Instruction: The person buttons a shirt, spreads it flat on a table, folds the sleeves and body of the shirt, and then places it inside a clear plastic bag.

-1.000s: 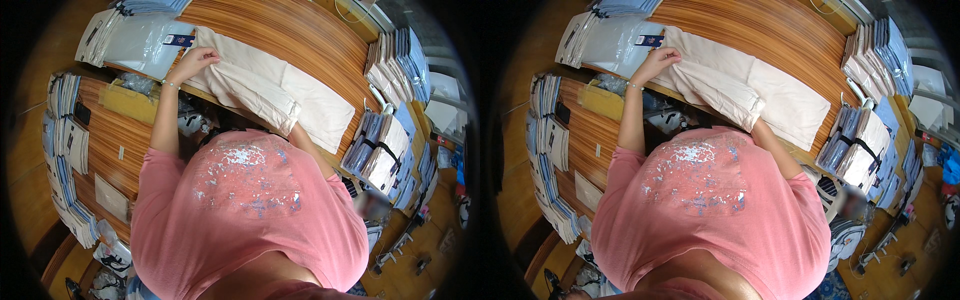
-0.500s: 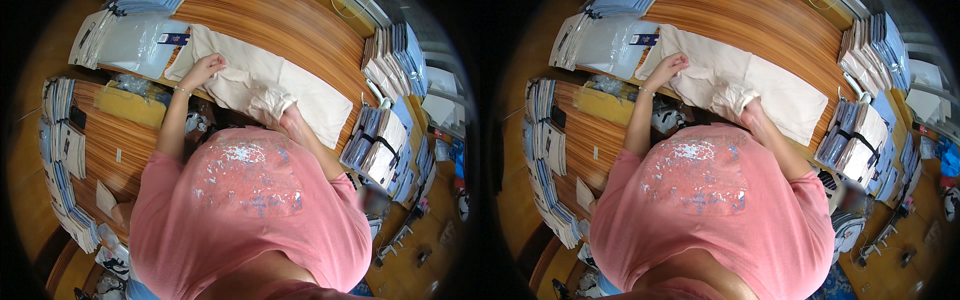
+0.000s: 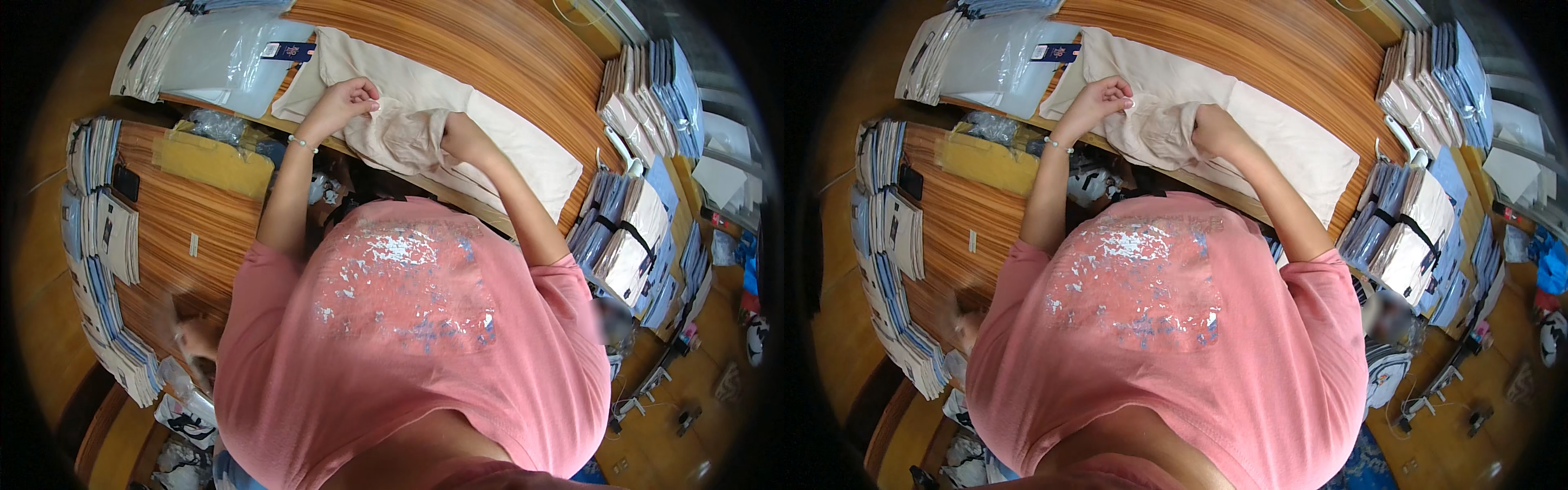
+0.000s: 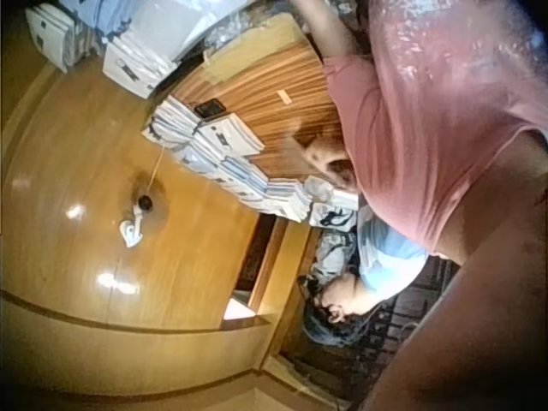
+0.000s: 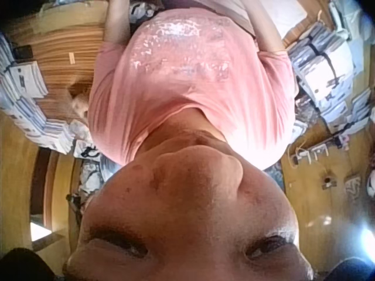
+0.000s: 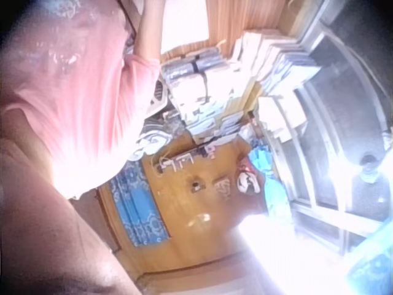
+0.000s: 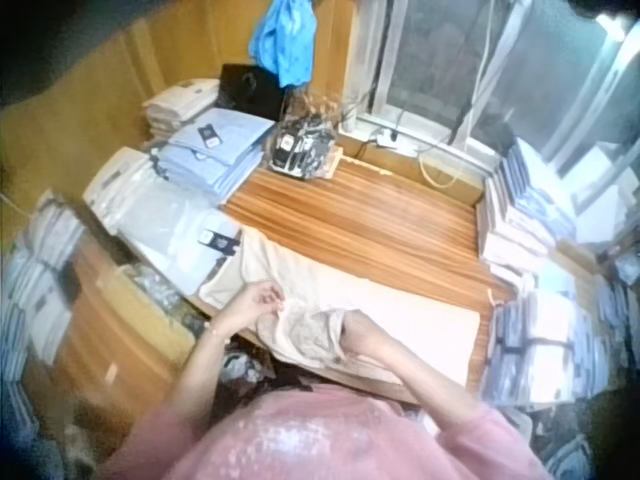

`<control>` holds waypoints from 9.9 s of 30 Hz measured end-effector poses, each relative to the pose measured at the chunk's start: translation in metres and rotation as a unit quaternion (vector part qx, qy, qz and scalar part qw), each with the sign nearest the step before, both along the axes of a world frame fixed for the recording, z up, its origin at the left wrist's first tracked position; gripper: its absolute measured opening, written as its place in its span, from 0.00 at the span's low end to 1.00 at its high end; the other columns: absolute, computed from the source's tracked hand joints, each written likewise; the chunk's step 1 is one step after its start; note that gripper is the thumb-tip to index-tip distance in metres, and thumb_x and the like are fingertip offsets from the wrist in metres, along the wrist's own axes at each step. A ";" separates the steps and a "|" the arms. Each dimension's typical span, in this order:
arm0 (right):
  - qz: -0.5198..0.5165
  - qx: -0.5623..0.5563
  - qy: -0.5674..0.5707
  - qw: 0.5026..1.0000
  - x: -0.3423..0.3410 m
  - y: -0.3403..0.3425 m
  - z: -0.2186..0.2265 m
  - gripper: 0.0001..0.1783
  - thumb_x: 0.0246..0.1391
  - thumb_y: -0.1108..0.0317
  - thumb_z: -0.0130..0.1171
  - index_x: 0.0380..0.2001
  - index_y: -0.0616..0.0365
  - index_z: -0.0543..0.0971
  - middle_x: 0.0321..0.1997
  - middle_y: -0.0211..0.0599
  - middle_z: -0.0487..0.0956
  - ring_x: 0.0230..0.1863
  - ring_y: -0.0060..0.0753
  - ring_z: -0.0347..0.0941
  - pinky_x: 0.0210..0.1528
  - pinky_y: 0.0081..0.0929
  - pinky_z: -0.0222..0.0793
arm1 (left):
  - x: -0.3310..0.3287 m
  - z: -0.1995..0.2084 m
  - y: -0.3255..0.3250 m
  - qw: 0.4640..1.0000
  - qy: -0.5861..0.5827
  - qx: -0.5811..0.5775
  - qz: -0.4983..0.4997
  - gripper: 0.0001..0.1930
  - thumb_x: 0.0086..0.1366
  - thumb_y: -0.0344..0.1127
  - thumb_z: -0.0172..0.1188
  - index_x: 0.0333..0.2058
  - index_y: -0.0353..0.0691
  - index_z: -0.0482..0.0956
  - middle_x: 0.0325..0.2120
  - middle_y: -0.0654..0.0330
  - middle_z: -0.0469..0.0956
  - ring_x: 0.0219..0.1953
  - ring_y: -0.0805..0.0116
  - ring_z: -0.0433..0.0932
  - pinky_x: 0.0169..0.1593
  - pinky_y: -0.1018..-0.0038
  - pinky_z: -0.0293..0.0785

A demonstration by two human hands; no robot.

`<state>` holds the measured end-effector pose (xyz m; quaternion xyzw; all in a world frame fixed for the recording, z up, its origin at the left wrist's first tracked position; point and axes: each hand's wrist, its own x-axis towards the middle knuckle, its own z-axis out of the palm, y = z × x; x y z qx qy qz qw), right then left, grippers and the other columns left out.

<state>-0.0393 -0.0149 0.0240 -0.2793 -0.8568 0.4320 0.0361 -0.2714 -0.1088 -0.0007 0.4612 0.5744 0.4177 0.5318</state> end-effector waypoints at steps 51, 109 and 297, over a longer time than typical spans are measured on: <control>-0.184 -0.434 0.232 0.851 -0.008 -0.005 -0.018 0.06 0.55 0.67 0.55 0.32 0.58 0.76 0.28 0.26 0.76 0.30 0.16 0.70 0.36 0.16 0.65 | 0.046 0.008 0.002 0.987 0.099 0.117 0.054 0.08 0.60 0.33 0.56 0.34 0.35 0.75 0.33 0.61 0.72 0.37 0.70 0.69 0.43 0.76 0.65; -0.206 -0.348 0.257 0.878 -0.018 -0.024 -0.047 0.05 0.52 0.75 0.56 0.32 0.65 0.76 0.27 0.30 0.77 0.29 0.17 0.73 0.34 0.14 0.69 | 0.079 -0.003 -0.017 0.975 0.013 0.107 0.196 0.04 0.57 0.27 0.60 0.30 0.33 0.76 0.28 0.66 0.76 0.31 0.80 0.72 0.37 0.82 0.70; -0.205 0.350 0.096 0.909 0.198 0.080 -0.087 0.26 0.39 0.80 0.54 0.43 0.38 0.78 0.53 0.40 0.68 0.54 0.47 0.62 0.55 0.43 0.55 | 0.315 -0.059 -0.012 0.860 0.501 0.095 -0.025 0.51 0.50 0.56 0.60 0.63 0.32 0.44 0.64 0.40 0.37 0.66 0.42 0.32 0.61 0.41 0.30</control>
